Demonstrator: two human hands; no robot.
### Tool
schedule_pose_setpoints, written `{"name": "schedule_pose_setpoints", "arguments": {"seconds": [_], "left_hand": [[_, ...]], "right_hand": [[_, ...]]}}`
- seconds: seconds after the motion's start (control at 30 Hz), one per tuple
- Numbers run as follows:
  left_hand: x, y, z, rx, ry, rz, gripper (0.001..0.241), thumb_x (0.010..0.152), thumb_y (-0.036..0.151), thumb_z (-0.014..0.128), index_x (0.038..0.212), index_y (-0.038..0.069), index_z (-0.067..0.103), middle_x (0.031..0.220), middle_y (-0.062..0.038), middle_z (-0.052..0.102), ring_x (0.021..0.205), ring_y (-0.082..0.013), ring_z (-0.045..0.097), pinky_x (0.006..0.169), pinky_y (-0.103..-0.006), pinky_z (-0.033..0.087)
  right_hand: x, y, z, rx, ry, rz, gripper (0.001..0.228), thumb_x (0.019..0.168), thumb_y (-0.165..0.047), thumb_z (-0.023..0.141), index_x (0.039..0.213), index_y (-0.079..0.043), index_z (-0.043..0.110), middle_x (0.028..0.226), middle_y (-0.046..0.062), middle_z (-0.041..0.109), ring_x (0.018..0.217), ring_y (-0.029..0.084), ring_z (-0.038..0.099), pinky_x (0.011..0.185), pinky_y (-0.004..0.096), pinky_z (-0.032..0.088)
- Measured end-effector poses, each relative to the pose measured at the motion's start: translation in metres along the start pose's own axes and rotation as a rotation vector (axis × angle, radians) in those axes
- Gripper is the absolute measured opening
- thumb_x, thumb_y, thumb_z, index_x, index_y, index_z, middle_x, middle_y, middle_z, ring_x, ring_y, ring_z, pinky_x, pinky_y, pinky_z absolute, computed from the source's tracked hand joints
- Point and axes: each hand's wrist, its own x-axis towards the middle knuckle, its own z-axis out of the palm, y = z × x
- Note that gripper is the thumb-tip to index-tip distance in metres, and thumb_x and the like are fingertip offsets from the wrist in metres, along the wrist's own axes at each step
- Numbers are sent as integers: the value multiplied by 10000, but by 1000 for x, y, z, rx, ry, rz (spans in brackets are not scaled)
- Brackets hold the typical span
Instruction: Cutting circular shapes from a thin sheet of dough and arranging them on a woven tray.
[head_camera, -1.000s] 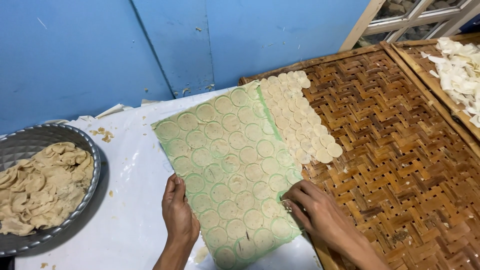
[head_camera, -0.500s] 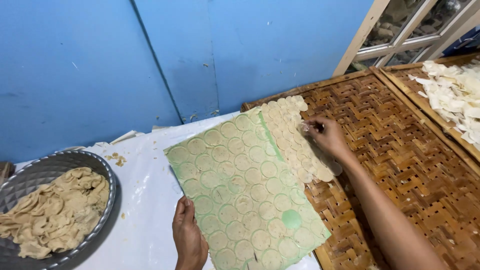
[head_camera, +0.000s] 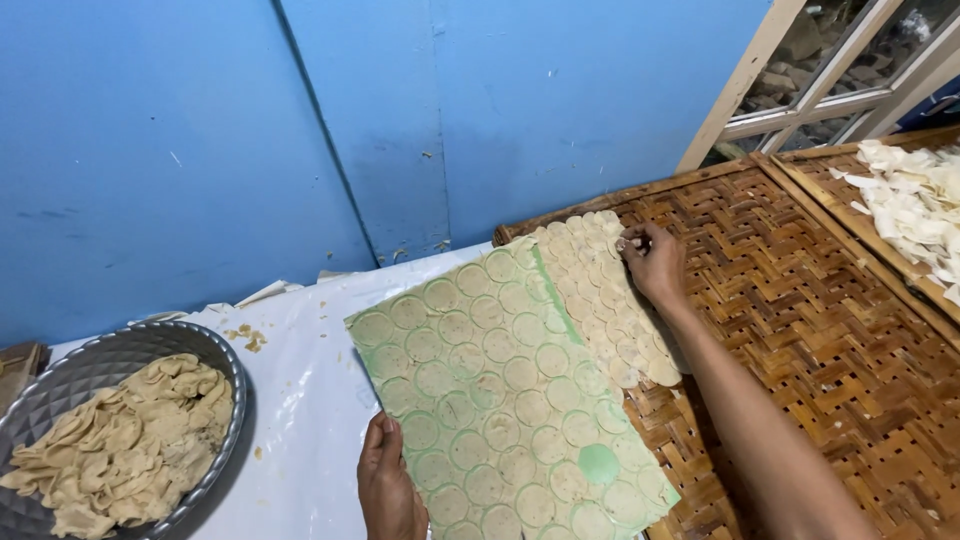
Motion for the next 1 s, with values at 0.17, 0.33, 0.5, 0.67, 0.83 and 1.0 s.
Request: {"name": "schedule_pose_setpoints", "arguments": {"seconds": [0.17, 0.33, 0.5, 0.67, 0.83, 1.0], "left_hand": [[-1, 3, 1, -83, -7, -27, 160, 1059, 170, 566, 1138, 68, 660, 986, -21, 605, 1000, -141, 552, 925, -277, 420], [3, 2, 1, -44, -5, -11, 55, 1053, 177, 599, 1027, 137, 627, 893, 49, 483, 916, -66, 433, 942, -230, 306], [-12, 40, 23, -102, -68, -18, 89, 1070, 188, 576, 1045, 116, 623, 932, 1, 554, 941, -108, 524, 907, -264, 412], [1, 44, 36, -93, -112, 11, 152, 1083, 217, 582, 944, 157, 576, 877, 40, 478, 865, -95, 460, 864, -229, 370], [3, 42, 45, -189, -177, -75, 134, 1090, 191, 534, 1047, 98, 621, 1037, -86, 684, 970, -200, 639, 855, -353, 547], [23, 22, 31, -37, -192, -17, 124, 1060, 240, 585, 957, 177, 555, 944, 40, 492, 955, -96, 462, 946, -221, 300]], "right_hand": [[-1, 18, 7, -118, 102, -156, 171, 978, -119, 713, 1112, -25, 763, 1067, 223, 740, 857, 305, 686, 789, 489, 583], [-14, -11, -14, -68, -20, -106, 340, 1014, -87, 635, 1352, -48, 654, 1363, 369, 578, 324, 95, 347, 345, 305, 546], [-35, -13, -29, -75, -50, -83, 457, 1000, -272, 649, 1418, -93, 602, 1198, 210, 561, 1114, 347, 568, 967, 613, 491], [-86, -61, -51, -25, -78, -402, 277, 1002, -197, 634, 1241, -76, 704, 1186, 203, 680, 963, 313, 713, 806, 510, 638], [-127, -98, -53, -101, -341, -470, 263, 927, -90, 713, 1188, -110, 745, 1086, 89, 742, 801, 205, 756, 787, 315, 683], [-141, -88, -37, -166, -358, -537, 312, 970, -133, 629, 1276, -116, 689, 1152, 119, 693, 936, 253, 715, 844, 378, 647]]}}
